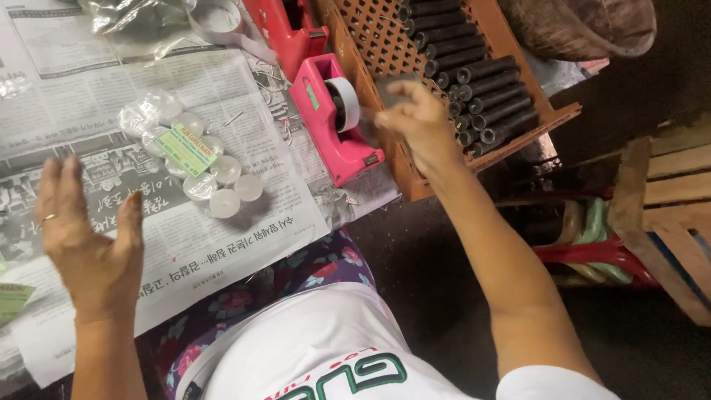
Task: Labeling and packaging small tea light candles into plastic bags using a tape dispenser.
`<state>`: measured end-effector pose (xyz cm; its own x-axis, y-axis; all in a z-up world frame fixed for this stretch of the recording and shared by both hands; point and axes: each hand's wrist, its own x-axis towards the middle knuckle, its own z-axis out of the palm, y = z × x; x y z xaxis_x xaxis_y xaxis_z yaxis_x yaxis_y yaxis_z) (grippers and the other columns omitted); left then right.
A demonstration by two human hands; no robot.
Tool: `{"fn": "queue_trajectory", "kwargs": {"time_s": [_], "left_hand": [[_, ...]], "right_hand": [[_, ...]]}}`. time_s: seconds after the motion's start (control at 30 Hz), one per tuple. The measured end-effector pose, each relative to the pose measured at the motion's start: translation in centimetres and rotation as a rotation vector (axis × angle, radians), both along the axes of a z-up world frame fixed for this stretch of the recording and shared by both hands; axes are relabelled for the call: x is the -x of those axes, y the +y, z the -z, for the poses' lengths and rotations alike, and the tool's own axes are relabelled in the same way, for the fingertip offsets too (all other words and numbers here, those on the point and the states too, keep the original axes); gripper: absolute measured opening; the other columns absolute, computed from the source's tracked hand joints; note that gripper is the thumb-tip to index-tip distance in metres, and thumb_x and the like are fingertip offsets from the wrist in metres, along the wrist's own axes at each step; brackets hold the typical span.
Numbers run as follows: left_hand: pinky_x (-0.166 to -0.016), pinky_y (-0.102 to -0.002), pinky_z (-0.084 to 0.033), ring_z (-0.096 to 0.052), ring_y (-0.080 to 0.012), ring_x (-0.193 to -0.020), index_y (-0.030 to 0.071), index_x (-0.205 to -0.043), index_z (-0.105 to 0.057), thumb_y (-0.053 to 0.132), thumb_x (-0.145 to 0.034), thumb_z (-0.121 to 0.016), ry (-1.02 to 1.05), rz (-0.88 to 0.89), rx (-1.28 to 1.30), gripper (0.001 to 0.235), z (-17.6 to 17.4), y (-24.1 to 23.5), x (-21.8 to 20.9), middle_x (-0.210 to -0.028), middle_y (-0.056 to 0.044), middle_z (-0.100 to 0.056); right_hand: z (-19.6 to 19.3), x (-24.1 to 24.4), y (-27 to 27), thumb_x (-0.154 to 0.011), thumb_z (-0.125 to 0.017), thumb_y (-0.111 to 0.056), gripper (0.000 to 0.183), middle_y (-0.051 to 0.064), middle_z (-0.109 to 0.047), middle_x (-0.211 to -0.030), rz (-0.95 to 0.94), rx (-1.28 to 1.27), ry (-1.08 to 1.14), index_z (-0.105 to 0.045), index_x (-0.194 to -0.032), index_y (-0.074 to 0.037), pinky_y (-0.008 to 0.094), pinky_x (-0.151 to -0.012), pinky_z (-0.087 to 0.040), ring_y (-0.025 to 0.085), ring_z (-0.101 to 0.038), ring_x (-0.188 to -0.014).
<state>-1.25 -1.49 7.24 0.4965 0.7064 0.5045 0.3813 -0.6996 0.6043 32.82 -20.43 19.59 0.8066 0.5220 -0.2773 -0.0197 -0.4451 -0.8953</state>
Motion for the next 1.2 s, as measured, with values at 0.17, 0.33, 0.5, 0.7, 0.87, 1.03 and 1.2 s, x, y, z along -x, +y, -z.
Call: {"fn": "queue_trajectory", "kwargs": {"time_s": [0.17,0.33,0.5,0.7,0.87,1.03,1.2], "left_hand": [[-0.115,-0.065,-0.04,-0.045,-0.0586,-0.141,-0.027,-0.149,-0.054,0.004,-0.112,-0.076,0.024,-0.021,-0.094,0.052,1.8,0.9,1.3,-0.151,-0.048,-0.05],[-0.115,-0.064,-0.044,-0.045,-0.0601,-0.141,-0.025,-0.152,-0.048,-0.013,-0.102,-0.079,0.028,0.045,-0.045,0.06,2.1,0.4,0.1,-0.151,-0.049,-0.046],[-0.117,-0.063,-0.04,-0.04,-0.0588,-0.143,-0.025,-0.152,-0.046,-0.014,-0.101,-0.076,0.061,0.052,0.014,0.06,1.2,-0.5,-0.7,-0.152,-0.048,-0.044],[-0.113,-0.064,-0.045,-0.047,-0.0592,-0.14,-0.022,-0.153,-0.048,-0.011,-0.103,-0.074,0.054,0.058,0.003,0.058,0.4,-1.4,-0.9,-0.153,-0.046,-0.046],[-0.095,-0.046,-0.051,-0.059,-0.0428,-0.121,-0.011,-0.133,-0.065,-0.003,-0.103,-0.072,0.054,0.174,0.173,0.032,-3.0,-3.3,-3.0,-0.141,-0.034,-0.059],[-0.095,-0.047,-0.047,-0.054,-0.0311,-0.126,0.006,-0.123,-0.071,0.042,-0.087,-0.071,0.199,0.4,0.491,0.052,-7.5,-5.5,-6.7,-0.138,-0.016,-0.06],[-0.097,-0.053,-0.043,-0.054,-0.0388,-0.121,0.003,-0.122,-0.071,0.07,-0.08,-0.07,0.368,0.448,0.312,0.079,-6.4,-3.8,-9.8,-0.133,-0.019,-0.063]], "right_hand": [[4.3,0.8,-7.6,-0.081,-0.076,-0.002,0.046,0.001,-0.064,-0.093,0.03,-0.072,0.041,-0.056,-0.122,-0.007,0.023,-0.093,-0.059,0.011,-0.065,-0.085],[10.1,1.4,-9.1,-0.082,-0.072,0.013,0.037,0.005,-0.064,-0.084,0.17,-0.178,0.179,-0.058,-0.112,-0.004,0.022,-0.074,-0.06,0.014,-0.063,-0.076],[13.3,2.6,-8.1,-0.084,-0.074,0.014,0.033,0.005,-0.064,-0.083,0.265,-0.3,0.24,-0.058,-0.108,-0.004,0.021,-0.071,-0.059,0.014,-0.064,-0.073],[18.6,4.6,-9.5,-0.085,-0.071,0.01,0.024,0.008,-0.067,-0.094,0.24,-0.254,0.529,-0.06,-0.101,-0.005,0.024,-0.064,-0.056,0.017,-0.067,-0.078],[10.7,6.0,-9.2,-0.089,-0.071,-0.004,0.035,0.009,-0.074,-0.088,-0.219,-0.191,0.182,-0.058,-0.121,-0.004,0.025,-0.08,-0.059,0.014,-0.072,-0.08],[5.1,7.0,-5.4,-0.09,-0.062,-0.008,0.03,0.01,-0.076,-0.091,-0.443,-0.132,-0.072,-0.057,-0.12,-0.005,0.025,-0.083,-0.057,0.014,-0.074,-0.091],[2.3,7.9,-2.3,-0.093,-0.061,-0.011,0.031,0.008,-0.075,-0.093,-0.571,-0.096,-0.155,-0.055,-0.123,-0.007,0.027,-0.088,-0.059,0.014,-0.074,-0.096]]}}
